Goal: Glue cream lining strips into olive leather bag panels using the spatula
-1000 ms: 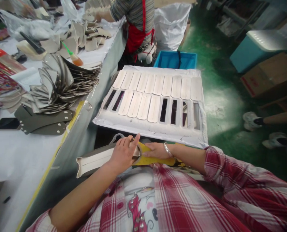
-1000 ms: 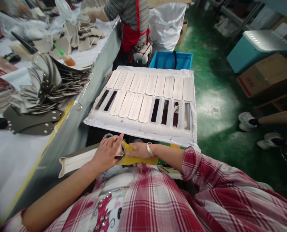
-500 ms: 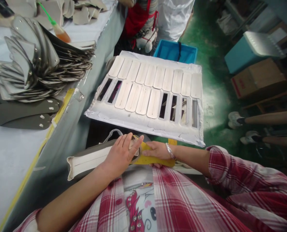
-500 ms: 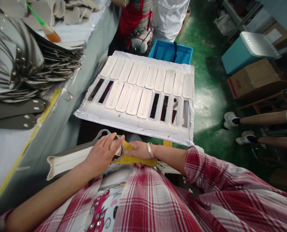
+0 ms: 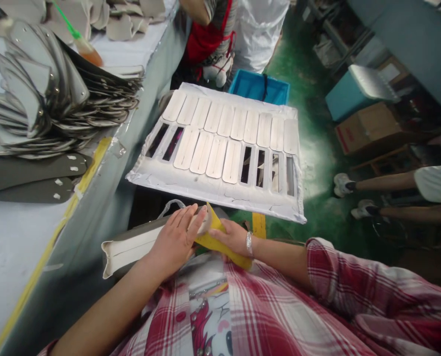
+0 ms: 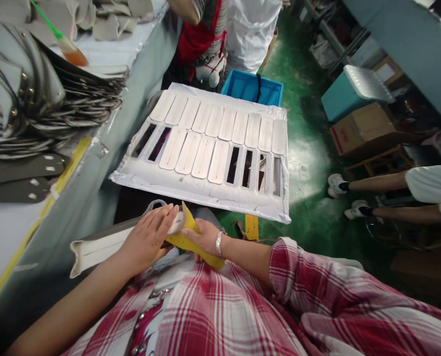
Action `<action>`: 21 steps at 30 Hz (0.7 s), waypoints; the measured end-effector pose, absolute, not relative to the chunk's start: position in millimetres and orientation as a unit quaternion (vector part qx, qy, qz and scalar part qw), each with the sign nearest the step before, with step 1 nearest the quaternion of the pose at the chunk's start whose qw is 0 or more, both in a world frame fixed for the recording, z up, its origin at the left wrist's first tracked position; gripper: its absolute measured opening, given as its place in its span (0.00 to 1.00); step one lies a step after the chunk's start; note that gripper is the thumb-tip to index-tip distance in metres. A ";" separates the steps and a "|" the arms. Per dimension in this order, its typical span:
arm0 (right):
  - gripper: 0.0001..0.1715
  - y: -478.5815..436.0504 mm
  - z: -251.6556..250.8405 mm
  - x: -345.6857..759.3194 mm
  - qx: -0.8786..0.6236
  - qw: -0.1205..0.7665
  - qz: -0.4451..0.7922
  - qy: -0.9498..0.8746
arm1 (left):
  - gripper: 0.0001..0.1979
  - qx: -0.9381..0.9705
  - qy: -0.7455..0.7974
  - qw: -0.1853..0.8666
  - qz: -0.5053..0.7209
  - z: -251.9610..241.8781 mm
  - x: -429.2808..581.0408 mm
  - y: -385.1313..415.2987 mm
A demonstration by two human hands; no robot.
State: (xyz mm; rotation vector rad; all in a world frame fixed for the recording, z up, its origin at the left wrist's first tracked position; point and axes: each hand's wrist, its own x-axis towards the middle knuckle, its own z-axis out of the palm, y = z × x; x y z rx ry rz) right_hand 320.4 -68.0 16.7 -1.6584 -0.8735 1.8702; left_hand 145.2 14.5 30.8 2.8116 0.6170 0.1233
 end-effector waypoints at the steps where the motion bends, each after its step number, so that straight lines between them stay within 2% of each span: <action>1: 0.20 -70.4 18.1 317.4 -0.623 0.255 0.672 -0.308 | 0.45 0.967 0.215 0.124 0.050 30.3 146.0 12.2; 6: 0.22 -98.5 35.3 336.5 -0.585 0.251 0.725 -0.261 | 0.45 0.969 0.228 0.074 0.063 29.5 146.1 -2.2; 8: 0.20 -110.4 44.5 347.9 -0.566 0.347 0.710 -0.236 | 0.45 0.965 0.250 0.051 0.058 29.8 143.8 -7.6; 11: 0.18 -112.0 57.5 348.3 -0.515 0.573 0.616 -0.166 | 0.44 0.958 0.279 0.024 0.055 30.6 143.2 -16.3; 14: 0.20 -92.2 63.1 329.0 -0.471 0.690 0.536 -0.120 | 0.42 0.952 0.301 0.001 0.060 32.0 147.2 -25.0; 18: 0.20 -58.6 52.4 304.1 -0.504 0.724 0.452 -0.133 | 0.40 0.949 0.308 -0.017 0.067 34.4 150.9 -31.9; 21: 0.21 -42.5 36.4 300.5 -0.556 0.662 0.467 -0.190 | 0.39 0.949 0.307 -0.022 0.072 33.6 148.8 -30.8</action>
